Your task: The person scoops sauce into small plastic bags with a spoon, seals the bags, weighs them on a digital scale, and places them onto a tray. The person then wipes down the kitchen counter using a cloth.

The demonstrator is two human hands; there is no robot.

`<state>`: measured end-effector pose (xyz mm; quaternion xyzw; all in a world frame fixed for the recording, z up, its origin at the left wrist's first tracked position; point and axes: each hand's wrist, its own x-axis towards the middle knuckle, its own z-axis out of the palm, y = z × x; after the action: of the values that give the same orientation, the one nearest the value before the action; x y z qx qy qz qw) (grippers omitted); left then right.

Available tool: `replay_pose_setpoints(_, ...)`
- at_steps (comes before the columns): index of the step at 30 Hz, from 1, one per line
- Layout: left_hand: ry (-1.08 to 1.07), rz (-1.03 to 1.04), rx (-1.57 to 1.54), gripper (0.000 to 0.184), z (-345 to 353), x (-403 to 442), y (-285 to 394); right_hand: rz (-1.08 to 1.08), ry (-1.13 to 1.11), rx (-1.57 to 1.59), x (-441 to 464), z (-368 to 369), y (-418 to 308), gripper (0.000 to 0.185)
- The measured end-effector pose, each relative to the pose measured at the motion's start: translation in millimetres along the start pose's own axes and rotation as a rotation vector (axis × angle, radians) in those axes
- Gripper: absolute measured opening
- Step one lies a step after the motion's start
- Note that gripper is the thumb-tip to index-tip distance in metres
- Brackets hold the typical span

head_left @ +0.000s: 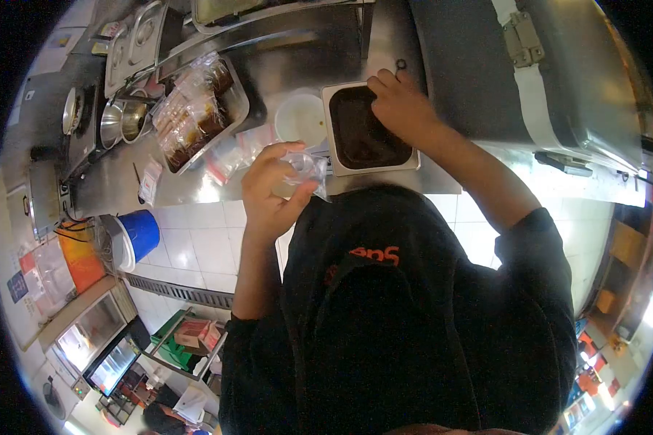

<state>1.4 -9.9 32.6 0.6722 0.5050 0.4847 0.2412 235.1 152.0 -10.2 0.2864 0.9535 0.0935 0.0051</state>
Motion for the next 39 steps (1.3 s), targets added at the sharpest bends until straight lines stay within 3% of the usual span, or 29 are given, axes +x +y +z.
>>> replay_pose_setpoints(5,0.146,-0.105,-0.339,0.056,14.9,-9.0,-4.5,-0.071,-0.072,-0.04,-9.6,-14.1,4.8,0.014)
replay_pose_setpoints(8,0.142,-0.123,-0.303,0.069,17.7,-14.4,-11.1,-0.071,-0.129,0.048,-29.9,-50.5,-2.8,0.016)
replay_pose_setpoints(14,0.149,-0.126,-0.348,0.068,27.5,-20.3,-18.2,0.017,0.161,0.171,-56.1,-42.0,-5.0,0.006)
replay_pose_setpoints(23,0.041,-0.228,-0.104,0.067,25.2,-19.2,-15.4,0.066,0.104,0.235,-57.6,-21.7,-22.7,0.008)
replay_pose_setpoints(26,0.054,-0.234,-0.039,0.058,27.4,-11.4,-3.2,0.067,0.071,0.218,-53.4,-16.6,-30.0,0.006)
replay_pose_setpoints(29,0.049,-0.203,-0.051,0.058,29.2,-11.9,-9.7,0.029,-0.056,0.215,-52.5,-15.0,-32.6,0.007)
replay_pose_setpoints(35,-0.005,-0.192,0.118,0.063,24.0,-9.2,-8.8,0.216,-0.076,0.54,-67.2,-10.5,-22.9,0.01)
replay_pose_setpoints(39,0.026,-0.228,0.005,0.069,27.8,-15.1,-20.3,0.434,-0.088,0.826,-83.4,-12.4,-18.0,0.014)
